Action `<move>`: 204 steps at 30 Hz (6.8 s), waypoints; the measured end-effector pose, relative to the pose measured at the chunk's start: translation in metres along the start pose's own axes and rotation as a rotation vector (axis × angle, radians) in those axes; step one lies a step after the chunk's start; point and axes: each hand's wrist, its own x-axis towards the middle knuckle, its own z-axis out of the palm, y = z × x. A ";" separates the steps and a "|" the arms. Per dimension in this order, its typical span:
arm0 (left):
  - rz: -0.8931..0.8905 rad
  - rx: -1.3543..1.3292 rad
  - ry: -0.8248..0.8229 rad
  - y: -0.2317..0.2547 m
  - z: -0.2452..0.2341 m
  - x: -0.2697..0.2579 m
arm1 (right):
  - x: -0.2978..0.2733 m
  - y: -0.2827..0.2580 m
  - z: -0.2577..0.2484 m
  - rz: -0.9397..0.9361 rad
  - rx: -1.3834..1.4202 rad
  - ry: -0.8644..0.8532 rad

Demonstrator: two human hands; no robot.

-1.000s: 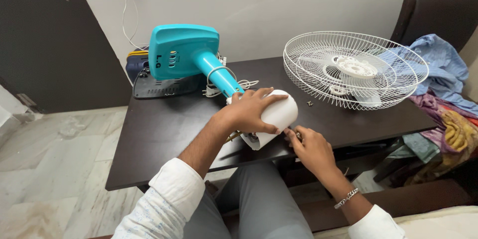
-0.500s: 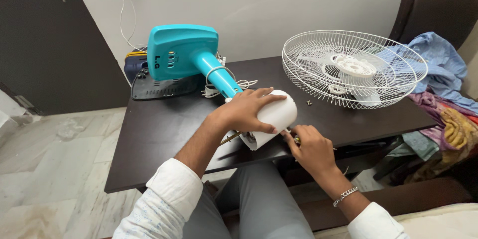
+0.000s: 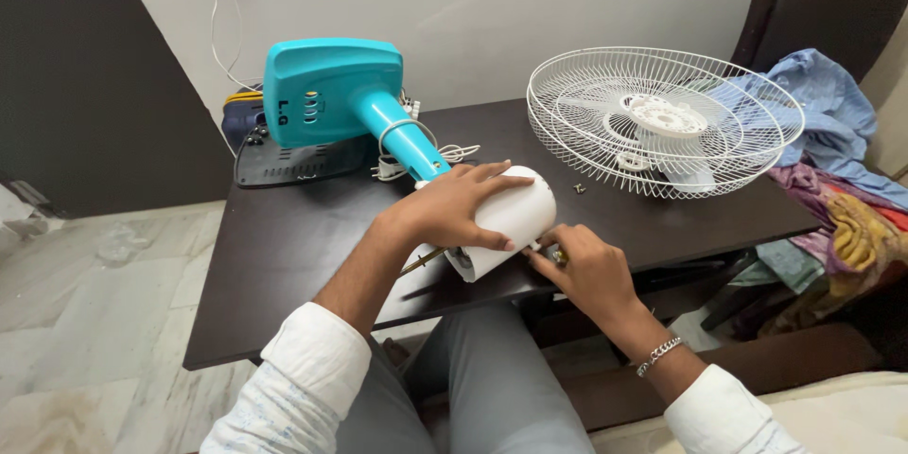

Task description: The person disassembles a table fan by removing the front grille, fan blades, and motor housing. They use a screwdriver to loosen screws and separate the motor from the stand, leaving the components on the table.

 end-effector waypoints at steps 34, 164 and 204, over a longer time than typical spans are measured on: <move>-0.030 0.001 0.023 0.008 0.001 -0.003 | 0.002 0.029 0.013 -0.099 -0.033 -0.056; 0.208 -0.152 0.480 -0.022 0.015 -0.047 | 0.002 0.021 0.013 -0.058 0.246 0.076; 0.220 -0.142 0.484 -0.021 0.018 -0.047 | 0.002 0.025 0.016 0.063 0.125 -0.108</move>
